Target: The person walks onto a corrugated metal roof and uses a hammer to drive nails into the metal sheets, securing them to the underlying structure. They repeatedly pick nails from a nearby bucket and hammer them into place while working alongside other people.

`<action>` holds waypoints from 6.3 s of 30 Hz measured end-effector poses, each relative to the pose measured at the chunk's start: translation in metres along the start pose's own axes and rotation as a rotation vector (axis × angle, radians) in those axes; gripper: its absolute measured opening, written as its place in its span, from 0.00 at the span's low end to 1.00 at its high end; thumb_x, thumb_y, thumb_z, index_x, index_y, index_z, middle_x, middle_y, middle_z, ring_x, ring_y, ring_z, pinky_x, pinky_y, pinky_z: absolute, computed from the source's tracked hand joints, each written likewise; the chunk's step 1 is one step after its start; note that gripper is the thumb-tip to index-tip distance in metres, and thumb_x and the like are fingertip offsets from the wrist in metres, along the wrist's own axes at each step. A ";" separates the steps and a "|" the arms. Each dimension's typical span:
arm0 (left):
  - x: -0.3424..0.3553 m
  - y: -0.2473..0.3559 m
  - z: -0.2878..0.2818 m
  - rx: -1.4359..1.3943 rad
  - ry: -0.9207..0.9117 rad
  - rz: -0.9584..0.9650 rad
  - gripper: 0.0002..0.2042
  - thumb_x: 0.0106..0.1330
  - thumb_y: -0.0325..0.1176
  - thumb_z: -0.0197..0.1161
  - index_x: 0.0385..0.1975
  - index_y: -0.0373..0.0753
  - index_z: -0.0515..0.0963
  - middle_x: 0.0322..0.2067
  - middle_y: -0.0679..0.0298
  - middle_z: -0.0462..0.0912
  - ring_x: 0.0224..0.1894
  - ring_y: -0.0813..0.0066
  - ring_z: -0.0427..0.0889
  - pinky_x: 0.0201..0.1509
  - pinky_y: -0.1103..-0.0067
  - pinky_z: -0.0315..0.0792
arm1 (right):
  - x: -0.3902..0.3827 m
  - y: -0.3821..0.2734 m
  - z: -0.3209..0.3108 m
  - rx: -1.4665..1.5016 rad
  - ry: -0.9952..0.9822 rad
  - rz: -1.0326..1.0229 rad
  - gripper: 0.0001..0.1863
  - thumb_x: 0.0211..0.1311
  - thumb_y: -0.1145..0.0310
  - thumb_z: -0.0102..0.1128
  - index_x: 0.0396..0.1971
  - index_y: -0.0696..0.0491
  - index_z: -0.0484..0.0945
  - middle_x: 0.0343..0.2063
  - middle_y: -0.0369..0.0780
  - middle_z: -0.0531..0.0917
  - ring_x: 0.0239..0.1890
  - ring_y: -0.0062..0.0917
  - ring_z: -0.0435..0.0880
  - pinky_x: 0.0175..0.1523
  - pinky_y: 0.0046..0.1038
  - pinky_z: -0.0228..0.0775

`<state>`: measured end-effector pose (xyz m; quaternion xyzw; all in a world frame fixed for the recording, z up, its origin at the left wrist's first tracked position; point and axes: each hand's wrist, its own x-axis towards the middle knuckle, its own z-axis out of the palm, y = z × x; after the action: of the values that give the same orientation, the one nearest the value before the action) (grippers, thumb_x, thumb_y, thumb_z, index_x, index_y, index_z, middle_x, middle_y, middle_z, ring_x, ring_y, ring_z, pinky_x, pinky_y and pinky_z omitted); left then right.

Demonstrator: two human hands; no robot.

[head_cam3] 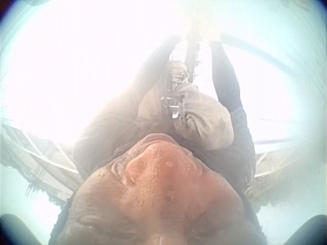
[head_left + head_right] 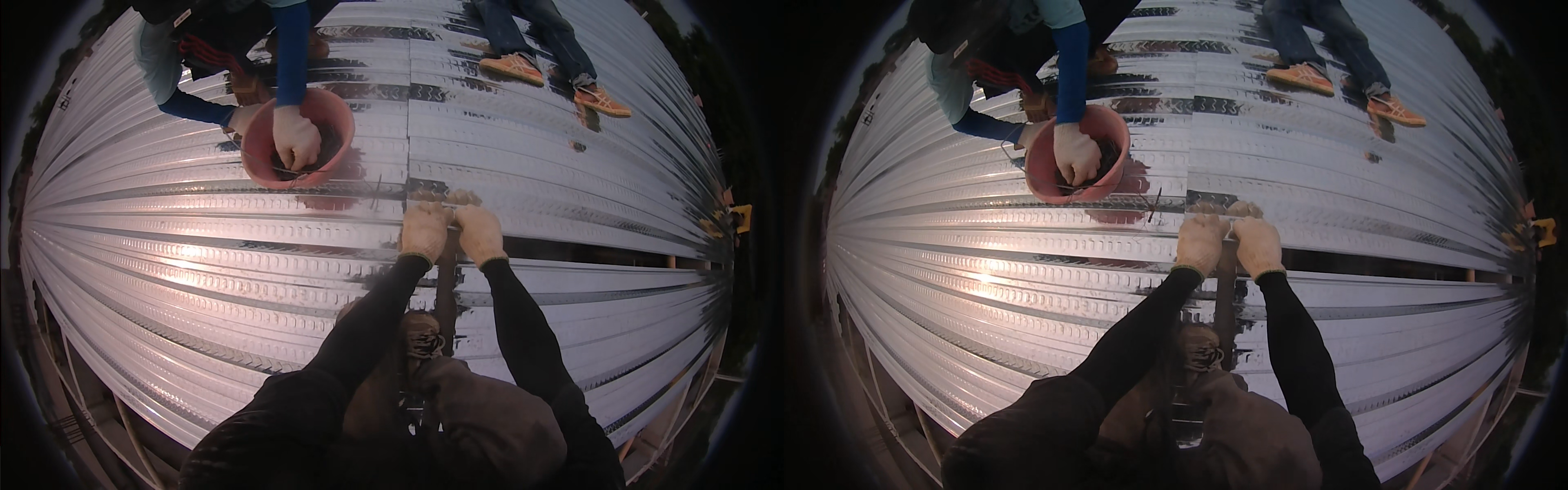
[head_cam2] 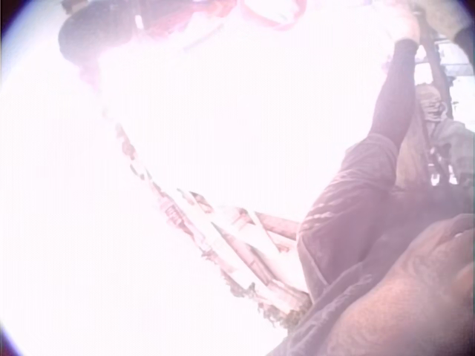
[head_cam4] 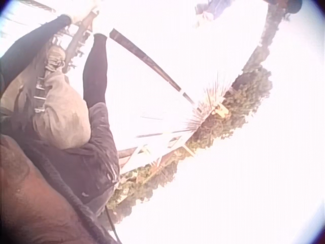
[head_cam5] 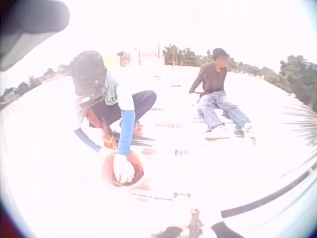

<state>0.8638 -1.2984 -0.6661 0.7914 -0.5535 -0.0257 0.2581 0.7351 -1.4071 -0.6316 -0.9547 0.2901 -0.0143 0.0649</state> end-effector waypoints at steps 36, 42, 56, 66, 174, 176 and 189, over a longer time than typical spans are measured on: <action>0.004 -0.002 0.001 0.095 -0.051 0.012 0.08 0.74 0.34 0.60 0.42 0.49 0.87 0.42 0.59 0.88 0.51 0.56 0.88 0.55 0.59 0.79 | 0.001 0.001 0.005 -0.006 0.009 0.003 0.07 0.64 0.75 0.63 0.36 0.48 0.87 0.38 0.43 0.89 0.48 0.44 0.90 0.53 0.47 0.82; 0.002 -0.003 0.001 0.082 -0.029 0.042 0.06 0.73 0.35 0.61 0.42 0.51 0.86 0.42 0.63 0.88 0.51 0.61 0.87 0.54 0.62 0.79 | 0.000 0.001 0.003 0.010 -0.001 -0.008 0.07 0.64 0.75 0.63 0.37 0.48 0.87 0.39 0.43 0.89 0.49 0.43 0.90 0.53 0.47 0.82; 0.003 0.001 -0.003 0.160 -0.107 0.047 0.06 0.72 0.35 0.61 0.40 0.51 0.86 0.43 0.64 0.89 0.52 0.62 0.88 0.53 0.62 0.79 | -0.002 0.003 0.009 0.006 0.055 -0.010 0.05 0.64 0.74 0.63 0.36 0.48 0.85 0.37 0.43 0.88 0.48 0.43 0.89 0.53 0.47 0.81; 0.002 -0.001 0.000 0.073 0.020 0.068 0.07 0.71 0.34 0.61 0.37 0.48 0.87 0.41 0.61 0.89 0.49 0.60 0.89 0.51 0.60 0.82 | -0.003 0.003 0.006 0.001 0.020 -0.003 0.05 0.65 0.74 0.62 0.36 0.48 0.85 0.38 0.43 0.87 0.49 0.44 0.89 0.53 0.48 0.81; 0.004 0.002 -0.015 0.113 -0.071 0.057 0.08 0.74 0.34 0.60 0.44 0.48 0.87 0.45 0.60 0.89 0.54 0.58 0.87 0.58 0.62 0.80 | 0.000 -0.002 -0.008 0.035 0.021 0.006 0.07 0.64 0.75 0.63 0.35 0.48 0.88 0.37 0.44 0.89 0.47 0.44 0.90 0.54 0.47 0.81; 0.005 0.004 -0.019 0.146 -0.088 0.066 0.08 0.75 0.34 0.60 0.44 0.48 0.87 0.45 0.60 0.88 0.54 0.58 0.87 0.57 0.62 0.80 | -0.001 -0.001 -0.007 0.031 0.030 0.001 0.06 0.64 0.75 0.63 0.35 0.49 0.88 0.37 0.44 0.89 0.47 0.44 0.90 0.54 0.47 0.81; 0.002 0.001 -0.009 0.140 -0.095 0.052 0.07 0.76 0.36 0.59 0.43 0.49 0.85 0.45 0.62 0.87 0.54 0.61 0.87 0.53 0.62 0.79 | -0.001 0.000 -0.003 0.022 0.019 -0.001 0.07 0.63 0.75 0.62 0.36 0.49 0.87 0.38 0.44 0.89 0.48 0.45 0.90 0.53 0.47 0.82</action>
<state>0.8664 -1.2973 -0.6573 0.7909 -0.5857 -0.0177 0.1765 0.7338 -1.4071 -0.6292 -0.9539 0.2899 -0.0269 0.0727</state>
